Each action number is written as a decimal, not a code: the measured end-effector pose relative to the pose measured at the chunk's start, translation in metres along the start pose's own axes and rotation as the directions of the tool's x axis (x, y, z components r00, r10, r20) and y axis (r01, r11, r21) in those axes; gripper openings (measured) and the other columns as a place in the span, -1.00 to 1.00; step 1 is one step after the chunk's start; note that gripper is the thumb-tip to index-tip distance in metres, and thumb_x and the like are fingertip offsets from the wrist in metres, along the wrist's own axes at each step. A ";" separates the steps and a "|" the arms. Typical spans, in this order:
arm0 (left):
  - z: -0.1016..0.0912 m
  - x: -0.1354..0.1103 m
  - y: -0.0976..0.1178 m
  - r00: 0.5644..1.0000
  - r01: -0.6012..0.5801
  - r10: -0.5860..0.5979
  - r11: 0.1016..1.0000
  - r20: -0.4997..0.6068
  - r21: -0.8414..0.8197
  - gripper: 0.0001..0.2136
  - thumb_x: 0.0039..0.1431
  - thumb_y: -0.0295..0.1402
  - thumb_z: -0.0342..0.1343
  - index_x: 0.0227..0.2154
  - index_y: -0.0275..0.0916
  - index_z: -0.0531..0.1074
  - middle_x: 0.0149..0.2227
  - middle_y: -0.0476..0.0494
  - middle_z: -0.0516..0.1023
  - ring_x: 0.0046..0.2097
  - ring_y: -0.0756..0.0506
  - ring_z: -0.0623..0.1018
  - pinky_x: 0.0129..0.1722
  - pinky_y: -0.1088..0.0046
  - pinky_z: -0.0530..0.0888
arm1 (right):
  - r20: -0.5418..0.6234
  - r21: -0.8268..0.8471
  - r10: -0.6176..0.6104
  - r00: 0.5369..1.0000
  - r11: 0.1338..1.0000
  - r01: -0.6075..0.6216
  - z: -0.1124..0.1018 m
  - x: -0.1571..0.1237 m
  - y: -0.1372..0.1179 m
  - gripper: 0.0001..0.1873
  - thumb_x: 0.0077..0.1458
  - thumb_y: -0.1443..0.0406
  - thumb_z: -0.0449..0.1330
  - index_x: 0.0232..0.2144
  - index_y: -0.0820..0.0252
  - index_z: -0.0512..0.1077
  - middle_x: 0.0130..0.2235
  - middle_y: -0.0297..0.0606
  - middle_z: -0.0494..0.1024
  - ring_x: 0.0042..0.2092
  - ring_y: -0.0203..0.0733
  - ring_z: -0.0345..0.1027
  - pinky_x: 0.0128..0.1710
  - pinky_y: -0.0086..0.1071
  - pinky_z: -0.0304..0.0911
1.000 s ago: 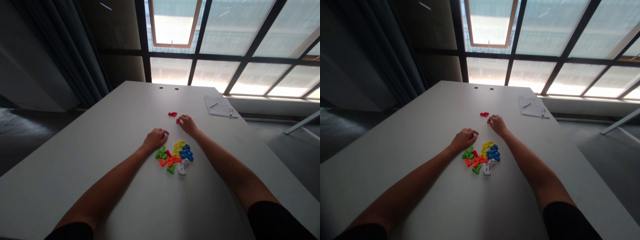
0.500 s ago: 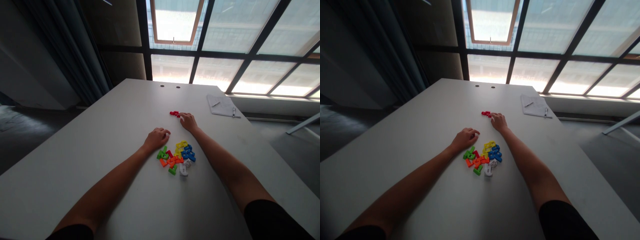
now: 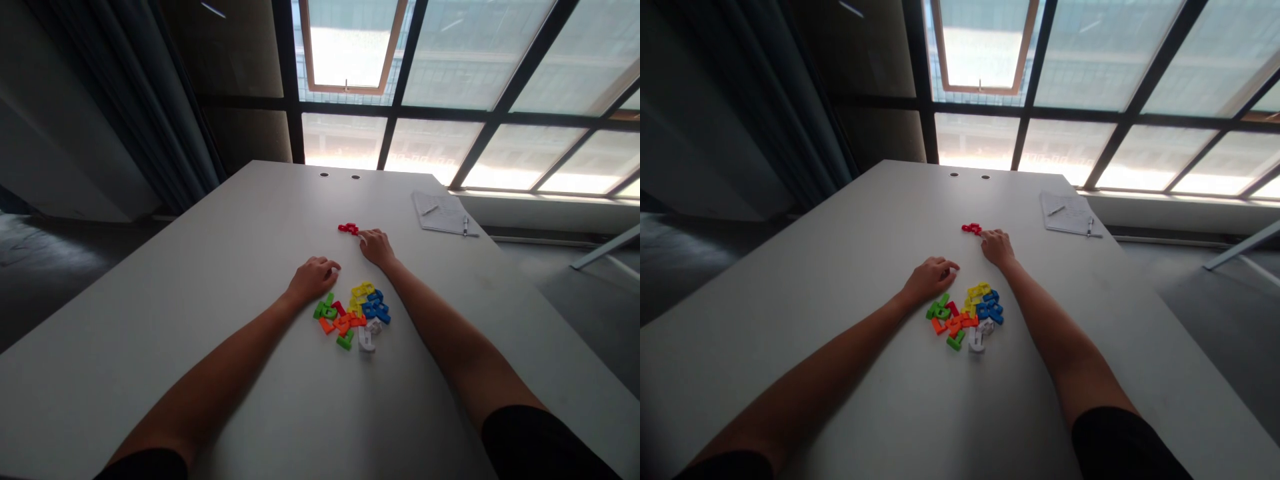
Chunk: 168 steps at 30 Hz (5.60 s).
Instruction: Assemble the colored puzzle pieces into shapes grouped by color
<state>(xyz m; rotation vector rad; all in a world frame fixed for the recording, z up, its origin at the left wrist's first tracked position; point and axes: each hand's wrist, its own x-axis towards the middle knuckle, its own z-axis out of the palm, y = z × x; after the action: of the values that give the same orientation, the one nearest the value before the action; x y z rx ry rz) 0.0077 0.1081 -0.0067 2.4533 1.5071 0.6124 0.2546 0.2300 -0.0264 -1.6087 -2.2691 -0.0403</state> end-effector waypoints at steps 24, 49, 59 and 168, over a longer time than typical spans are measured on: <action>-0.003 -0.003 0.002 1.000 -0.011 0.010 1.000 0.015 0.011 -0.72 0.37 -0.27 0.10 0.02 -0.06 0.64 -0.15 -0.14 0.62 -0.03 -0.18 0.54 -0.03 0.34 0.51 | 0.066 0.554 -0.428 0.901 0.767 0.323 -0.069 -0.098 -0.049 -0.79 0.25 0.34 0.26 -0.14 0.07 0.68 -0.26 -0.26 0.70 -0.17 -0.12 0.54 0.01 -0.23 0.38; -0.002 0.002 -0.002 0.985 0.170 -0.172 0.984 -0.022 -0.057 -0.75 0.33 -0.25 0.09 -0.08 -0.05 0.64 -0.34 -0.03 0.66 -0.29 -0.11 0.59 -0.26 0.40 0.42 | -0.099 0.313 0.003 0.995 0.949 0.028 -0.034 -0.065 -0.012 -0.89 0.26 0.32 0.28 -0.21 0.14 0.63 -0.25 -0.21 0.65 -0.24 -0.14 0.50 -0.14 -0.32 0.33; -0.004 -0.001 0.003 0.997 0.080 -0.080 0.997 0.017 0.003 -0.77 0.35 -0.28 0.07 -0.10 -0.06 0.62 -0.27 -0.05 0.63 -0.26 -0.11 0.59 -0.22 0.39 0.45 | -0.252 0.364 0.093 0.963 0.931 0.005 -0.017 -0.047 -0.008 -0.73 0.29 0.35 0.11 -0.04 0.17 0.55 -0.08 -0.09 0.62 -0.19 -0.09 0.51 -0.10 -0.24 0.40; -0.004 -0.002 0.004 0.997 0.056 -0.057 0.998 0.045 0.016 -0.74 0.36 -0.27 0.05 -0.04 -0.04 0.62 -0.26 -0.07 0.65 -0.18 -0.14 0.61 -0.14 0.38 0.48 | -0.167 0.004 0.114 0.979 0.993 -0.115 0.001 0.011 0.051 -0.59 0.24 0.51 0.07 0.02 0.32 0.62 0.01 0.07 0.60 -0.03 0.05 0.45 0.05 -0.19 0.36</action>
<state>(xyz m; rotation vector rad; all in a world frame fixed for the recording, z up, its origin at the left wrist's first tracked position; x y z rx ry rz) 0.0080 0.1043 -0.0019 2.4095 1.5629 0.5338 0.2981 0.2584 -0.0331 -1.6699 -2.0499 -0.1465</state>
